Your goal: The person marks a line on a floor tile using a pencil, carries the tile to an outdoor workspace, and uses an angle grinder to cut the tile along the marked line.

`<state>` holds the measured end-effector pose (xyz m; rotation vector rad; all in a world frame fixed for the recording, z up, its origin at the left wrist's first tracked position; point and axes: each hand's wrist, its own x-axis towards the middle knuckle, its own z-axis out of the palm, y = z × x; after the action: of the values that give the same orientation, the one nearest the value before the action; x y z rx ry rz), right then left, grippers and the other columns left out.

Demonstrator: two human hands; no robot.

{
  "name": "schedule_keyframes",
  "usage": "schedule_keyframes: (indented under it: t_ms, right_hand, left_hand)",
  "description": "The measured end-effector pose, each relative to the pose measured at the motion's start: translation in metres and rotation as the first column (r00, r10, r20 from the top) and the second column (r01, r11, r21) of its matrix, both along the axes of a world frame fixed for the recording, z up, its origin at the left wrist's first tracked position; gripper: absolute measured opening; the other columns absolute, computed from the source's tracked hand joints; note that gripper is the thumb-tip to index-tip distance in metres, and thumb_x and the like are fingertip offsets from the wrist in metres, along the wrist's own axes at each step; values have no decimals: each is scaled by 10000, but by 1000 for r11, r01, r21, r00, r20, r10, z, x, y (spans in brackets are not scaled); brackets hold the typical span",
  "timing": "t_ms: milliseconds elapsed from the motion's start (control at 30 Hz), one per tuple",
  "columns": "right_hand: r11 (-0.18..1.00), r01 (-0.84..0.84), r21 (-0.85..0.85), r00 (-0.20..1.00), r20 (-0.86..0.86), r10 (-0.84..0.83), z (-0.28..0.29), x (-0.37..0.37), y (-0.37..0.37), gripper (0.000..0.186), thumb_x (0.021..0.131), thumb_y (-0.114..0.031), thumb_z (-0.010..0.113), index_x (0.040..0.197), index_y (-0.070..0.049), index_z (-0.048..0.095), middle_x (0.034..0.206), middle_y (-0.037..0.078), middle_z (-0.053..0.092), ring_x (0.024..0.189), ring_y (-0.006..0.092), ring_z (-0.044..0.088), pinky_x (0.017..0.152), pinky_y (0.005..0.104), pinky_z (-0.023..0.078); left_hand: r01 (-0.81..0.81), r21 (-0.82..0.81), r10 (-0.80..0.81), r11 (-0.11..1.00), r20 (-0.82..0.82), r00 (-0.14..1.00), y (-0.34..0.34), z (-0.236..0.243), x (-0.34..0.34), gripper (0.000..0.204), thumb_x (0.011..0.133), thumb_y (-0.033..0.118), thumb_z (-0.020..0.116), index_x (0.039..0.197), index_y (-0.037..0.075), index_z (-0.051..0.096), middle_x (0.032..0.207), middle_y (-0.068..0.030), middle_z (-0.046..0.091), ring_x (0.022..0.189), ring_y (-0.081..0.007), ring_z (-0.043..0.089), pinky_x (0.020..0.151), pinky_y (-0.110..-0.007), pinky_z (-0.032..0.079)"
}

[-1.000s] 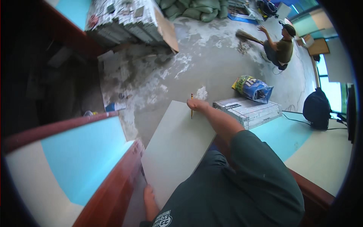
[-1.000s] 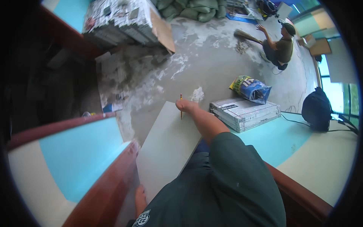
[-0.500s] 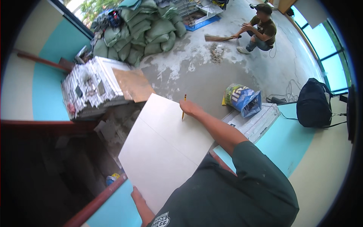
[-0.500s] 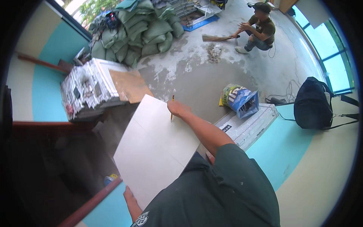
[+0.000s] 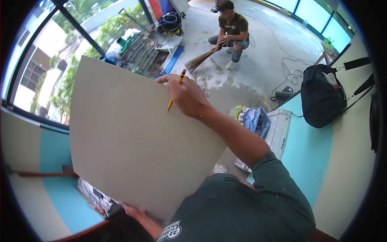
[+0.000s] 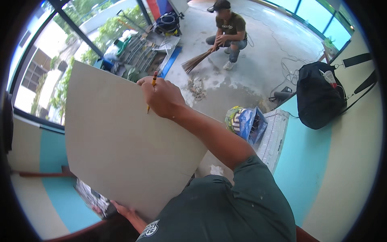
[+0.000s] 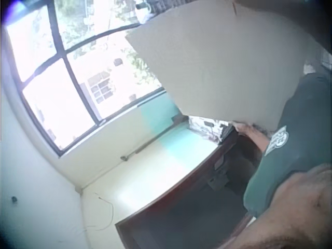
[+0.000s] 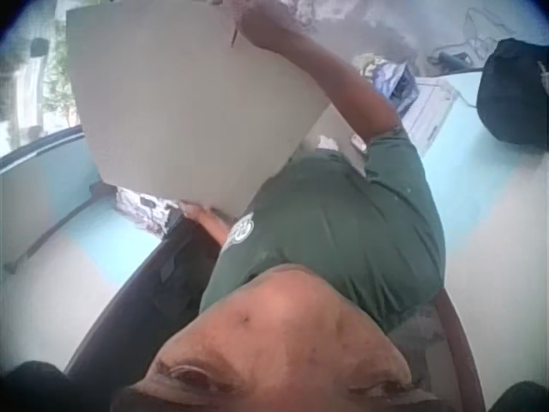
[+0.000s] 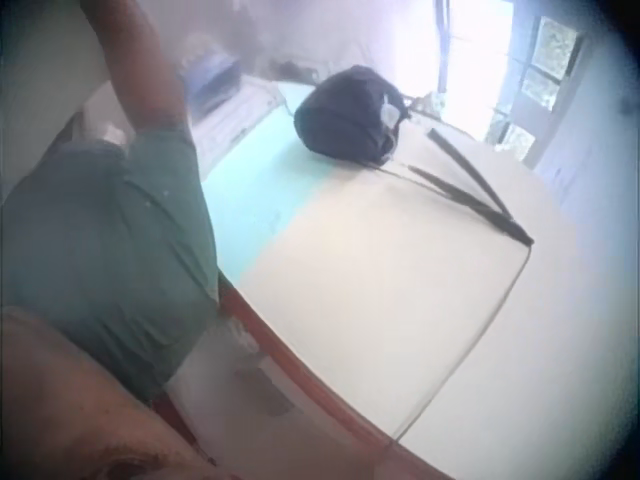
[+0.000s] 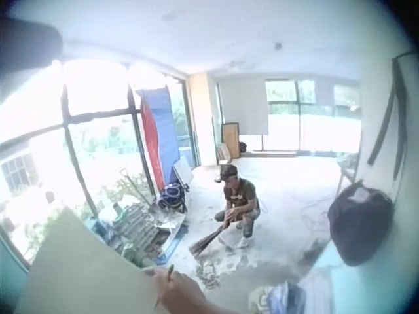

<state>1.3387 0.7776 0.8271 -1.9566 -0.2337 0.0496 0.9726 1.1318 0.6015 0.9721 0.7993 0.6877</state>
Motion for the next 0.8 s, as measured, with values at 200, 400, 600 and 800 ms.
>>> schedule_keyframes:
  t_ms: [200, 400, 600, 800]
  right_hand:
    - [974, -6, 224, 984, 173, -33, 49, 87, -25, 463, 924, -297, 375, 1181, -85, 697, 878, 190, 734, 825, 380, 710, 773, 458, 554]
    - [891, -69, 449, 835, 514, -195, 51, 189, -45, 411, 868, -240, 460, 1156, -65, 695, 824, 193, 714, 694, 375, 693, 628, 451, 555]
    - [936, -134, 325, 717, 684, -134, 42, 302, -71, 533, 719, -191, 530, 1184, 14, 692, 908, 179, 748, 762, 323, 742, 706, 412, 606]
    - [948, -210, 240, 698, 716, -27, 62, 438, -50, 240, 673, -191, 581, 877, -70, 621, 655, 90, 541, 568, 332, 608, 519, 443, 484]
  left_hand:
    - [175, -84, -160, 981, 160, 974, 46, 15, 217, 631, 1093, 555, 283, 1396, 61, 532, 1414, -133, 553, 1280, -323, 543, 1066, -521, 463]
    - [418, -84, -353, 905, 401, 845, 135, -67, 398, 493, 1049, 426, 424, 1327, 63, 607, 1314, -123, 641, 1163, -337, 620, 981, -528, 507]
    - [438, 118, -450, 891, 109, 886, 44, -43, 587, 396, 1008, 326, 522, 1251, 54, 674, 1223, -116, 714, 1037, -348, 706, 892, -493, 579]
    - [441, 72, -443, 894, 13, 896, -12, 6, 764, 398, 1008, 326, 519, 1254, 52, 671, 1228, -118, 711, 1042, -349, 704, 895, -493, 578]
